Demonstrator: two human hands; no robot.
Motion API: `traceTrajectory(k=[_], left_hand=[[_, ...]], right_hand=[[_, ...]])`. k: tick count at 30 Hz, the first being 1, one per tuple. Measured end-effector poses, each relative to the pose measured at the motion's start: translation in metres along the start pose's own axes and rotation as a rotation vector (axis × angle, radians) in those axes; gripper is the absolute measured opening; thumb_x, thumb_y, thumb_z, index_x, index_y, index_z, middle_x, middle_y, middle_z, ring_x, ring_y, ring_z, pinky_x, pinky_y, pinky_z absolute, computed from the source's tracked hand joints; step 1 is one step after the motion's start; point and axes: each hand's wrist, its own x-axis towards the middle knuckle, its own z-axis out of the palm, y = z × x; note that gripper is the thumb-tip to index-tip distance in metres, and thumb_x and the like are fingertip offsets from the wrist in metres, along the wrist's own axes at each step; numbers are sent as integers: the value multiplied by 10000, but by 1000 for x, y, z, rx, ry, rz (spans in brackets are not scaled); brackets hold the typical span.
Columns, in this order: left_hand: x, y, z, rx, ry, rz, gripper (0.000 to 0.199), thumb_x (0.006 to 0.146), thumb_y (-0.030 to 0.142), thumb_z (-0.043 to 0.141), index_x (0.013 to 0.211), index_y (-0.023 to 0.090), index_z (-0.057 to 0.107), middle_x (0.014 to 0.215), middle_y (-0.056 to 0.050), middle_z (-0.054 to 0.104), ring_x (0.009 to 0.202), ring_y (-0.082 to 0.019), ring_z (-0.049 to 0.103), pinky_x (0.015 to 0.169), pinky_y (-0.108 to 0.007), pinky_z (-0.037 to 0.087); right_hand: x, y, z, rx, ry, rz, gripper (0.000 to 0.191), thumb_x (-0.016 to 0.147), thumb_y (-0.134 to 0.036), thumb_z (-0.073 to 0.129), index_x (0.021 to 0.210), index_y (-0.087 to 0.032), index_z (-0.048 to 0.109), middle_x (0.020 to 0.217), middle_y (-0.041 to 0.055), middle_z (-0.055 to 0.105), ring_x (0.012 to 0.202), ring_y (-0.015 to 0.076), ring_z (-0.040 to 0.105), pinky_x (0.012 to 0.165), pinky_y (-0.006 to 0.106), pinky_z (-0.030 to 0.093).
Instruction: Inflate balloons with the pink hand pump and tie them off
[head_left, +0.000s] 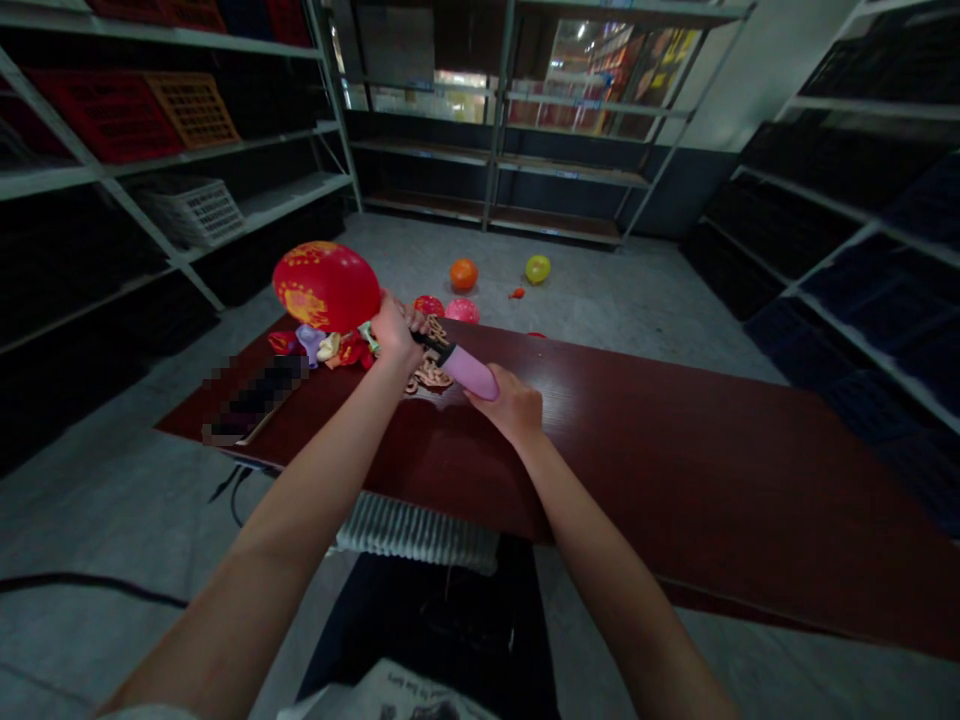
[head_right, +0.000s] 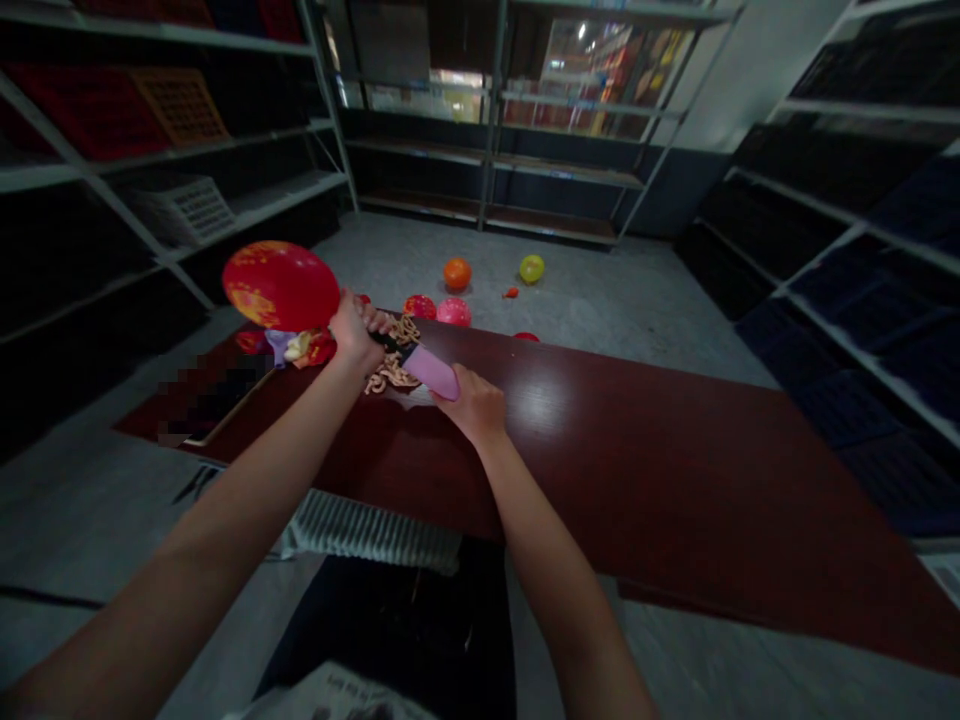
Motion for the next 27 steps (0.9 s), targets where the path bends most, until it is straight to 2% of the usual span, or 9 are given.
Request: traceTrajectory(k=[4, 7, 12, 15, 18, 24, 27], left_hand=[[7, 28, -22, -45, 50, 66, 511, 1097, 253, 408, 610, 196, 260, 440, 76, 229, 317, -68, 243, 353, -199, 222], [11, 54, -33, -61, 88, 73, 520, 1093, 285, 413, 606, 198, 254, 440, 73, 216, 320, -76, 230, 352, -208, 219], [8, 99, -35, -52, 145, 104, 528, 1117, 306, 372, 618, 194, 241, 444, 75, 211, 327, -68, 209, 370, -197, 201], [-2, 118, -22, -15, 117, 138, 559, 1132, 367, 357, 619, 188, 224, 448, 72, 191, 338, -69, 192, 384, -199, 196], [-13, 124, 0, 41, 38, 188, 590, 1132, 453, 354, 623, 190, 210, 456, 63, 172, 353, -82, 186, 395, -221, 201], [-16, 103, 47, 112, -82, 341, 613, 1072, 657, 344, 664, 211, 243, 495, 64, 173, 355, -86, 234, 424, -235, 222], [-12, 87, 69, 135, -93, 304, 615, 1039, 707, 375, 682, 220, 254, 514, 59, 192, 345, -90, 241, 420, -223, 239]], right_hand=[[-4, 1, 4, -51, -5, -131, 485, 865, -517, 706, 1214, -181, 681, 1074, 95, 786, 870, 217, 732, 707, 283, 465], [-5, 1, 5, -86, -8, -194, 474, 873, -522, 703, 1192, -172, 689, 1039, 98, 786, 833, 215, 729, 702, 287, 463], [-5, 0, 5, -94, -14, -259, 467, 864, -505, 714, 1184, -167, 688, 1022, 105, 786, 845, 217, 732, 722, 290, 486], [-4, -1, 5, -71, 10, -258, 461, 870, -505, 706, 1188, -171, 684, 1037, 107, 787, 861, 224, 739, 751, 304, 510], [-4, -1, 5, -15, 46, -227, 474, 858, -515, 715, 1185, -174, 678, 1057, 111, 785, 885, 236, 749, 777, 319, 537], [-4, 6, 6, 83, 108, -96, 536, 850, -550, 685, 1216, -160, 657, 1051, 117, 784, 872, 253, 758, 769, 339, 564], [-4, 11, 6, 95, 130, 2, 530, 844, -564, 667, 1200, -172, 654, 1011, 109, 784, 835, 259, 753, 728, 342, 555]])
